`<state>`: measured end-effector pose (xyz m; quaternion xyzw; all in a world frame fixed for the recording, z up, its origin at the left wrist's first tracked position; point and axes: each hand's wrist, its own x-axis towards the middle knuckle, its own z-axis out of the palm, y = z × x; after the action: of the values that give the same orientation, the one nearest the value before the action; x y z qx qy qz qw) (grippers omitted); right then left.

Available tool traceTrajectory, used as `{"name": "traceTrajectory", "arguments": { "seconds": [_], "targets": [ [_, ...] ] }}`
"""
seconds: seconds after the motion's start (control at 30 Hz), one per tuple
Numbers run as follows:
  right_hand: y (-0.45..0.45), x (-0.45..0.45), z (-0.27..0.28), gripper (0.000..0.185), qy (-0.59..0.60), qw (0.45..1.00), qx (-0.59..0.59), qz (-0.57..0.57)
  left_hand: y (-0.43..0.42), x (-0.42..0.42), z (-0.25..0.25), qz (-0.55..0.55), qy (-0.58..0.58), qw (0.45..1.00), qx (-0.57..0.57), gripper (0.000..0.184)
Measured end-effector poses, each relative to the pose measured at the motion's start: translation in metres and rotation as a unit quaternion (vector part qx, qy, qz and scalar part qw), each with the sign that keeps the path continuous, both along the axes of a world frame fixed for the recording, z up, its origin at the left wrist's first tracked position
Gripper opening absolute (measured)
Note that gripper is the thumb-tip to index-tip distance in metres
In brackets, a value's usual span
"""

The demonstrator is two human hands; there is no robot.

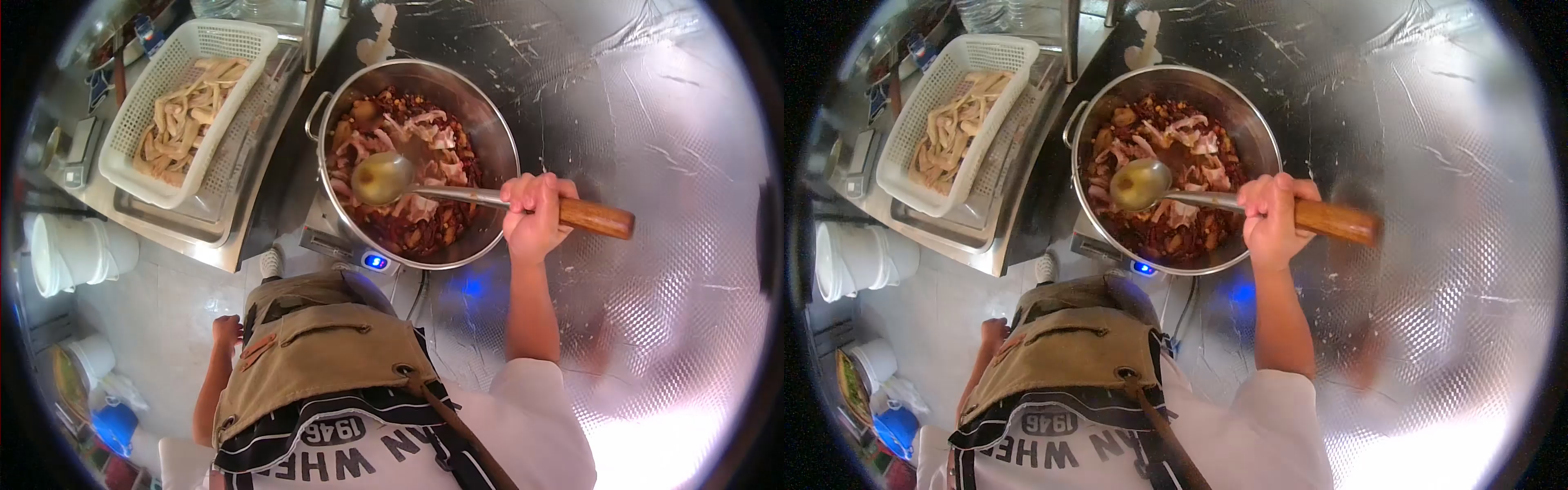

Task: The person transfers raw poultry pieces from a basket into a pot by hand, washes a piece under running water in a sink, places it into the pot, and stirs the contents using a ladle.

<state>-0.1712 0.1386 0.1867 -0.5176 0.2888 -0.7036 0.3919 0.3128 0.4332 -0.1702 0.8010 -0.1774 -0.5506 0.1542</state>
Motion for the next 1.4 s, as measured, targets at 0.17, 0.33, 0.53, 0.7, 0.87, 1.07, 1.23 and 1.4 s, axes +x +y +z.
{"name": "traceTrajectory", "arguments": {
  "seconds": [0.17,0.33,0.53,0.7,0.87,1.07,1.23,1.4],
  "targets": [
    [0.013,0.001,-0.027,0.015,0.018,0.998,0.038,-0.041,-0.03,-0.012,0.026,-0.05,-0.021,0.998,-0.03,0.019],
    [0.006,0.002,-0.042,0.017,0.04,0.998,0.035,-0.039,-0.036,-0.014,0.019,-0.059,-0.021,0.998,-0.028,0.021],
    [-0.01,0.021,-0.035,0.016,0.09,0.994,0.048,-0.03,-0.051,-0.031,0.049,-0.043,-0.049,0.998,0.005,0.021],
    [-0.019,0.039,0.015,0.018,0.215,0.976,0.026,0.039,-0.011,0.005,-0.021,-0.16,-0.059,0.979,-0.114,0.021],
    [-0.031,0.052,0.044,0.02,0.399,0.901,-0.073,0.151,0.024,0.015,-0.046,-0.176,-0.081,0.973,-0.127,0.021],
    [-0.081,0.044,0.046,0.02,0.282,0.951,-0.098,0.084,0.051,0.017,-0.057,-0.195,-0.137,0.966,-0.097,0.025],
    [-0.112,0.048,0.043,0.022,0.132,0.99,-0.043,-0.004,0.043,0.015,-0.045,-0.191,-0.127,0.971,-0.071,0.024],
    [-0.141,0.048,0.006,0.023,0.086,0.995,-0.021,-0.044,0.012,-0.004,-0.002,-0.067,-0.074,0.994,-0.033,0.023]
  ]
}}
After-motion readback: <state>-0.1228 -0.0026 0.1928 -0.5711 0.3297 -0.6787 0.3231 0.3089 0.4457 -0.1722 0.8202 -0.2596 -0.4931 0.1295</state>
